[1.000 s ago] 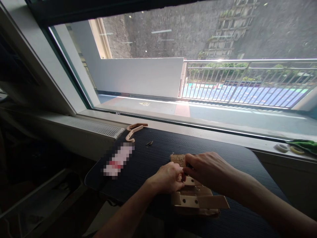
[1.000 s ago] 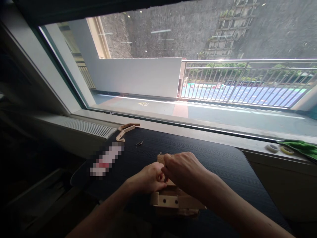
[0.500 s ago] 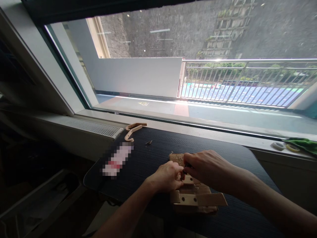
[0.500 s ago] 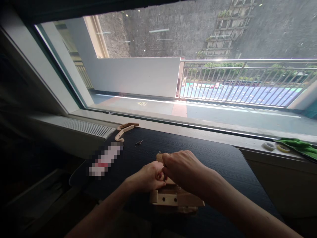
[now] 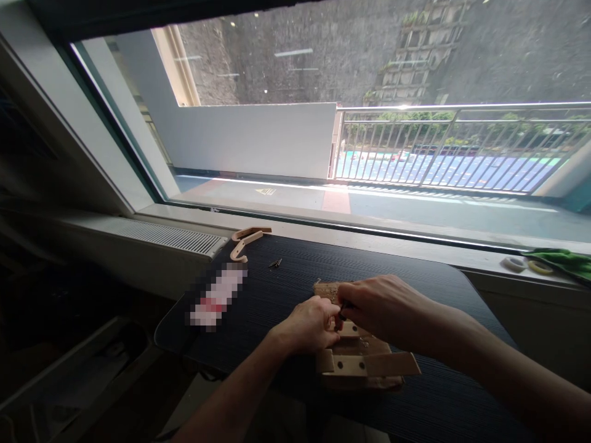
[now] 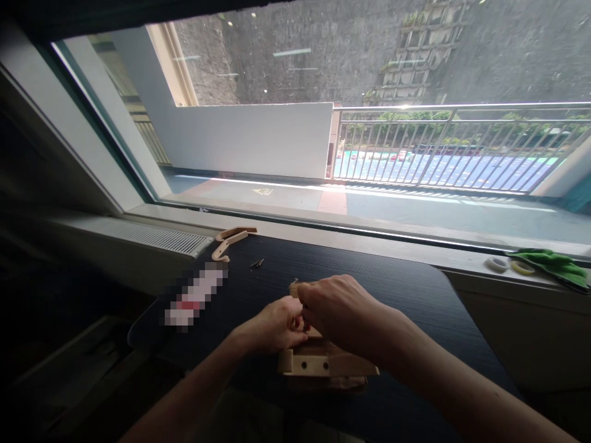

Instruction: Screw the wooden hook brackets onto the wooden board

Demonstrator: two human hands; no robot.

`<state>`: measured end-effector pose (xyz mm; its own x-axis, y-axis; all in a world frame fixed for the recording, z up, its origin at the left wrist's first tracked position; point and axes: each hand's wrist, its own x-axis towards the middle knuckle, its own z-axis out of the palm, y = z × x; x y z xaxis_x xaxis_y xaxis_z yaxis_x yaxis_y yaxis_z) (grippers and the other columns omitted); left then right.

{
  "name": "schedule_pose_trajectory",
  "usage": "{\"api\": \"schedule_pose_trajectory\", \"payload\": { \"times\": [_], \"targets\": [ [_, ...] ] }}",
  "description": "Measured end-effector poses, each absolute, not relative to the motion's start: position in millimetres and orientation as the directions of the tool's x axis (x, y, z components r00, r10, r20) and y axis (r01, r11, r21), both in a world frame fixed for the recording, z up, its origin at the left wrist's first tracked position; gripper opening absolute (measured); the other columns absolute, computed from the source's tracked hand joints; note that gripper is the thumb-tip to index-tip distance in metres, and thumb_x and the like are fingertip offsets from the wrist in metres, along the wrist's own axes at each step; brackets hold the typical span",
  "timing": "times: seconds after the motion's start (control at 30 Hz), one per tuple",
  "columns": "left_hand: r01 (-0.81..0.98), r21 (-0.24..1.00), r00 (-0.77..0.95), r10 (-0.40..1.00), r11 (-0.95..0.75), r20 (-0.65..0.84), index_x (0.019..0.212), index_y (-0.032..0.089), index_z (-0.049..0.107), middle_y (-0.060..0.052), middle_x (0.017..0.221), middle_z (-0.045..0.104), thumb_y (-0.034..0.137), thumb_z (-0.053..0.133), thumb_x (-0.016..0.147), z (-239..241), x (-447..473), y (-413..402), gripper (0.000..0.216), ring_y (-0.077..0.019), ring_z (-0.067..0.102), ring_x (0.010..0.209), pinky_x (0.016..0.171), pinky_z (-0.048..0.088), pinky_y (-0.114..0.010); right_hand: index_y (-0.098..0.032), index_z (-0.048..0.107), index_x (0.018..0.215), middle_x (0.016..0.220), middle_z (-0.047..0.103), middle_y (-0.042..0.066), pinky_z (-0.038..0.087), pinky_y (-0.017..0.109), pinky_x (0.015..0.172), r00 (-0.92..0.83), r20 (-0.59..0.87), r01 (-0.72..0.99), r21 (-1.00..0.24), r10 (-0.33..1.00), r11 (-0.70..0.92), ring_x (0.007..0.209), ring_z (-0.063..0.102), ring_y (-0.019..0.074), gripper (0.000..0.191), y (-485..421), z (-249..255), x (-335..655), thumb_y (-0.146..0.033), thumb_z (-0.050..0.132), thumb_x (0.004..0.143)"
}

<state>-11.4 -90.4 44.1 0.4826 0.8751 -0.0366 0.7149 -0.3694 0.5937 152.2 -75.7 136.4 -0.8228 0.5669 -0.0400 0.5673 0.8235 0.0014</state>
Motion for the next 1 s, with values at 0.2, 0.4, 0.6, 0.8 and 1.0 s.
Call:
{"api": "schedule_pose_trajectory", "payload": {
  "times": [0.2, 0.4, 0.6, 0.8, 1.0],
  "targets": [
    [0.723, 0.579, 0.485, 0.874, -0.378, -0.035, 0.076, 0.017, 0.057, 0.002, 0.069, 0.059, 0.022, 0.057, 0.070, 44, -11, -91, 0.008, -0.0102, 0.050, 0.061, 0.054, 0.034, -0.019, -0.019, 0.054, 0.081, 0.067, 0.062, 0.001, 0.022, 0.025, 0.047, -0.813, -0.015, 0.580, 0.084, 0.583, 0.811, 0.055, 0.057, 0.0152, 0.010, -75, 133, 152, -0.023, 0.047, 0.087],
    [0.738, 0.572, 0.483, 0.872, -0.358, -0.078, 0.073, 0.017, 0.058, 0.001, 0.070, 0.060, 0.027, 0.057, 0.072, 41, -12, -90, 0.011, -0.0116, 0.052, 0.064, 0.056, 0.036, -0.021, -0.020, 0.058, 0.090, 0.080, 0.065, 0.004, 0.031, 0.022, 0.055, -0.817, -0.072, 0.575, -0.033, 0.572, 0.817, 0.070, 0.061, 0.0144, 0.011, -81, 145, 149, -0.017, 0.049, 0.083],
    [0.700, 0.588, 0.515, 0.857, -0.405, -0.023, 0.076, 0.017, 0.058, 0.002, 0.071, 0.060, 0.025, 0.058, 0.071, 42, -13, -90, 0.009, -0.0105, 0.052, 0.062, 0.054, 0.035, -0.019, -0.018, 0.055, 0.084, 0.071, 0.063, 0.003, 0.025, 0.024, 0.049, -0.806, -0.033, 0.590, 0.053, 0.591, 0.806, 0.060, 0.059, 0.0148, 0.011, -83, 130, 147, -0.020, 0.045, 0.088],
    [0.727, 0.577, 0.497, 0.865, -0.372, -0.068, 0.075, 0.017, 0.058, 0.001, 0.068, 0.059, 0.022, 0.057, 0.069, 45, -12, -92, 0.008, -0.0107, 0.051, 0.061, 0.052, 0.034, -0.020, -0.018, 0.055, 0.086, 0.067, 0.063, 0.001, 0.021, 0.026, 0.048, -0.771, -0.020, 0.634, 0.063, 0.636, 0.771, 0.059, 0.059, 0.0158, 0.013, -85, 140, 149, -0.029, 0.047, 0.087],
    [0.737, 0.572, 0.489, 0.869, -0.361, -0.082, 0.080, 0.016, 0.059, 0.001, 0.070, 0.057, 0.024, 0.057, 0.072, 44, -10, -92, 0.011, -0.0112, 0.051, 0.064, 0.055, 0.036, -0.020, -0.019, 0.058, 0.080, 0.076, 0.065, 0.002, 0.026, 0.024, 0.052, -0.807, -0.071, 0.586, 0.018, 0.586, 0.810, 0.068, 0.059, 0.0142, 0.011, -85, 151, 149, -0.014, 0.049, 0.081]
  ]
}}
